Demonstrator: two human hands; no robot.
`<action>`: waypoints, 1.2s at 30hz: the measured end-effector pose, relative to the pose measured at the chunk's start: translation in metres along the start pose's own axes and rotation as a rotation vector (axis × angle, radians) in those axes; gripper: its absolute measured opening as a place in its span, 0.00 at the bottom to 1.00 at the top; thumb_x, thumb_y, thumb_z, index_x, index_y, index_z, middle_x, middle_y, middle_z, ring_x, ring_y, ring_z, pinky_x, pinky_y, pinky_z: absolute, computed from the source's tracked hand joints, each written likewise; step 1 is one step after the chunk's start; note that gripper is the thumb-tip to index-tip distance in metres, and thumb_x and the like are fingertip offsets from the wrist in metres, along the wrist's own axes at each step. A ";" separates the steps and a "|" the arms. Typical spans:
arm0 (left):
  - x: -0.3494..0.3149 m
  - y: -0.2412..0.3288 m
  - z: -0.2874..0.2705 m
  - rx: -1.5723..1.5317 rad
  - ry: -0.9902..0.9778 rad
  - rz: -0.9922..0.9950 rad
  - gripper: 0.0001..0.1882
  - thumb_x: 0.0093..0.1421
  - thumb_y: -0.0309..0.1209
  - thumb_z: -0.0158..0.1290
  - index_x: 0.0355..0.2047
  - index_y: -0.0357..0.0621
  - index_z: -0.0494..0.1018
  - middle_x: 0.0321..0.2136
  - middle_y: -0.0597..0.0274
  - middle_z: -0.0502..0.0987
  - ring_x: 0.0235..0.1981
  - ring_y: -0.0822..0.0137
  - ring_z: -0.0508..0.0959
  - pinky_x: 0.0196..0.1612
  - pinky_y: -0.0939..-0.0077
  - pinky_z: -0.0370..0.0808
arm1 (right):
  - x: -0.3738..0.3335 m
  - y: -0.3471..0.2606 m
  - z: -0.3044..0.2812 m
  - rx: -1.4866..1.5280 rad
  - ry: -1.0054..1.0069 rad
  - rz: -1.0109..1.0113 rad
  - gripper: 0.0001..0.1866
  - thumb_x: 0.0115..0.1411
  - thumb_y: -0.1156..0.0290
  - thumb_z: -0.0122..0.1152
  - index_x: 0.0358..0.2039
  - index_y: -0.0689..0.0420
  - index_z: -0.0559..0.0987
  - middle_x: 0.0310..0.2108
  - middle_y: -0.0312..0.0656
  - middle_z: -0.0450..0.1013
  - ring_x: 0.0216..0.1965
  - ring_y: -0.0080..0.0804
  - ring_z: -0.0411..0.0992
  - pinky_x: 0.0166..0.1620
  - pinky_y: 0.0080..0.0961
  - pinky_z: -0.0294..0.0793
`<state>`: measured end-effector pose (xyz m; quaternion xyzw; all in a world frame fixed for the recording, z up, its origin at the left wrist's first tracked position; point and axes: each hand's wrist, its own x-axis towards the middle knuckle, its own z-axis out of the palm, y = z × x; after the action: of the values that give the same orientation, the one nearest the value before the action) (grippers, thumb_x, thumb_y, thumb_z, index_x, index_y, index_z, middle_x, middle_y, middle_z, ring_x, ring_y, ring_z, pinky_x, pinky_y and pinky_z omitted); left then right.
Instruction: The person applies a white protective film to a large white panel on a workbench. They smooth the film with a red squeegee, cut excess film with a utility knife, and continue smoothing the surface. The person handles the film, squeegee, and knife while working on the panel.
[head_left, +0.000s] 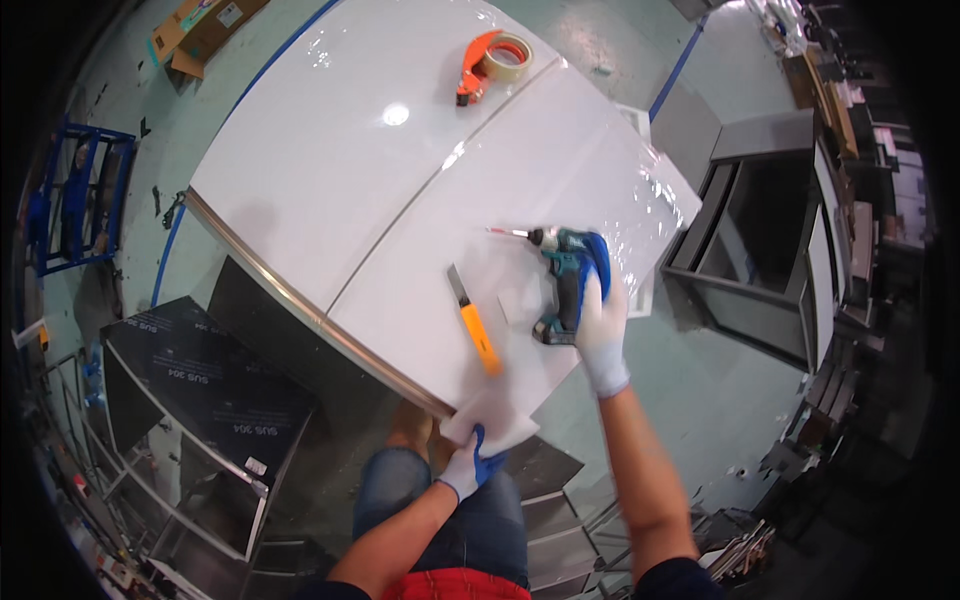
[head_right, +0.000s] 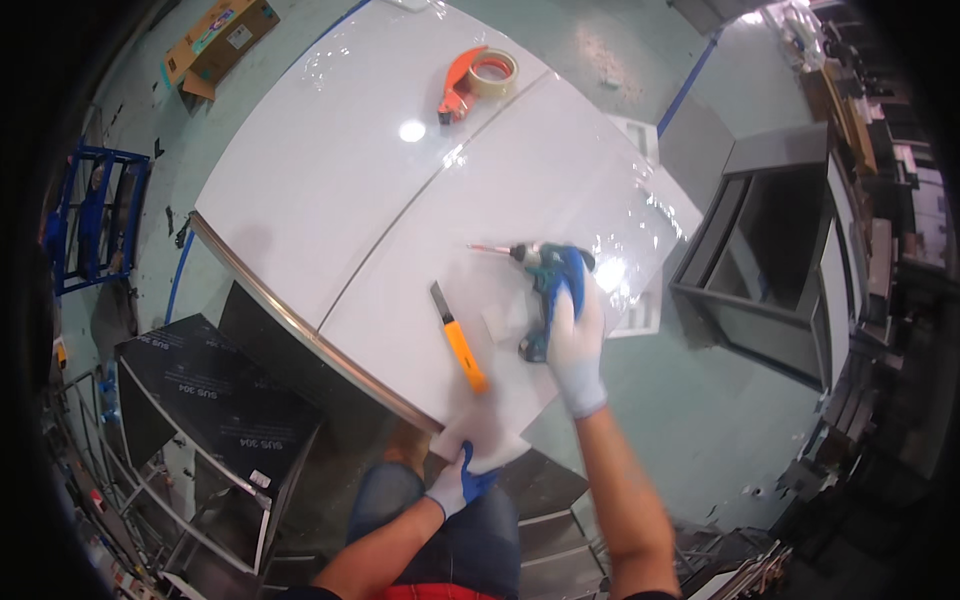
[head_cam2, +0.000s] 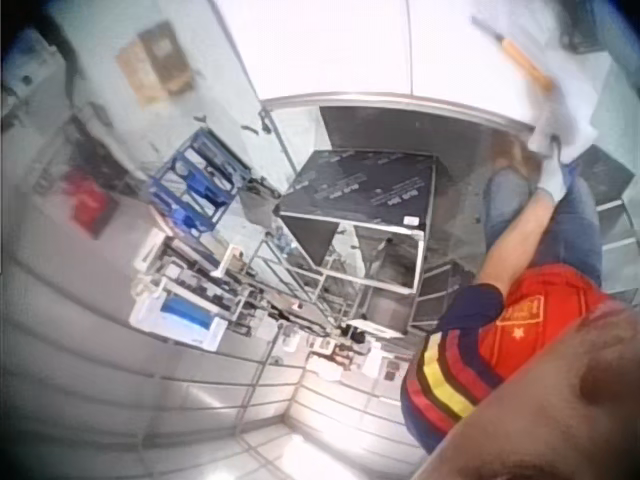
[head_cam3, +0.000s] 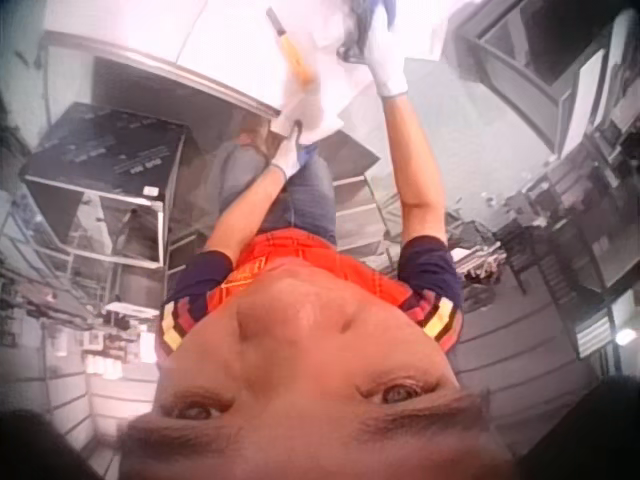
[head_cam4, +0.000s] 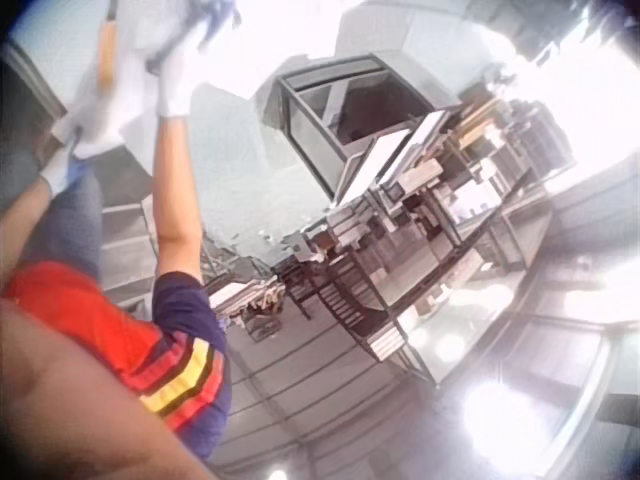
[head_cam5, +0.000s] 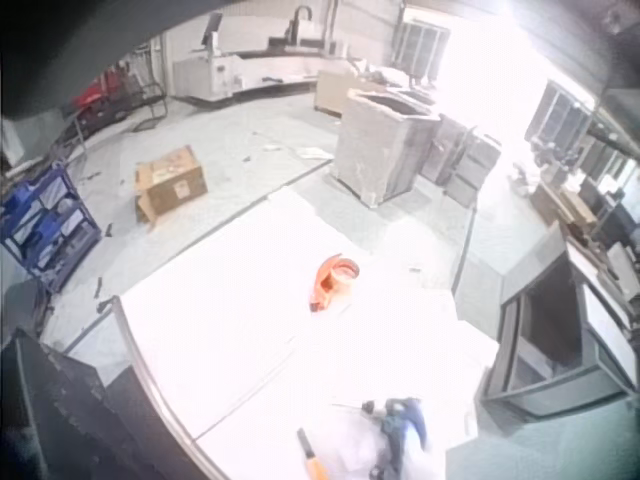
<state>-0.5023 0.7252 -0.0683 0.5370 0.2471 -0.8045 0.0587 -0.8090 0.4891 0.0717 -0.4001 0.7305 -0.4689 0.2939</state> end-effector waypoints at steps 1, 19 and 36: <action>-0.001 0.000 0.002 0.008 -0.031 0.020 0.38 0.75 0.55 0.63 0.76 0.53 0.65 0.66 0.53 0.76 0.65 0.45 0.79 0.67 0.39 0.78 | 0.055 -0.005 0.018 0.112 0.010 0.057 0.25 0.82 0.72 0.48 0.73 0.69 0.73 0.68 0.50 0.77 0.67 0.38 0.76 0.72 0.35 0.71; 0.010 -0.026 0.002 1.106 0.333 0.562 0.27 0.72 0.46 0.65 0.55 0.30 0.82 0.50 0.35 0.87 0.52 0.41 0.88 0.56 0.52 0.82 | 0.392 -0.063 0.116 -1.402 -0.540 -0.563 0.15 0.64 0.68 0.72 0.49 0.57 0.82 0.43 0.50 0.84 0.45 0.56 0.83 0.49 0.46 0.82; -0.001 -0.039 -0.007 0.642 0.783 1.410 0.36 0.76 0.40 0.60 0.74 0.30 0.63 0.55 0.40 0.85 0.56 0.41 0.85 0.62 0.55 0.81 | -0.111 -0.064 -0.085 0.367 -0.499 0.741 0.29 0.72 0.74 0.62 0.71 0.71 0.73 0.56 0.50 0.82 0.51 0.35 0.84 0.54 0.29 0.84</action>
<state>-0.5100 0.7626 -0.0560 0.7937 -0.3797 -0.3688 0.2999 -0.8015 0.6074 0.1700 -0.1549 0.6361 -0.3437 0.6733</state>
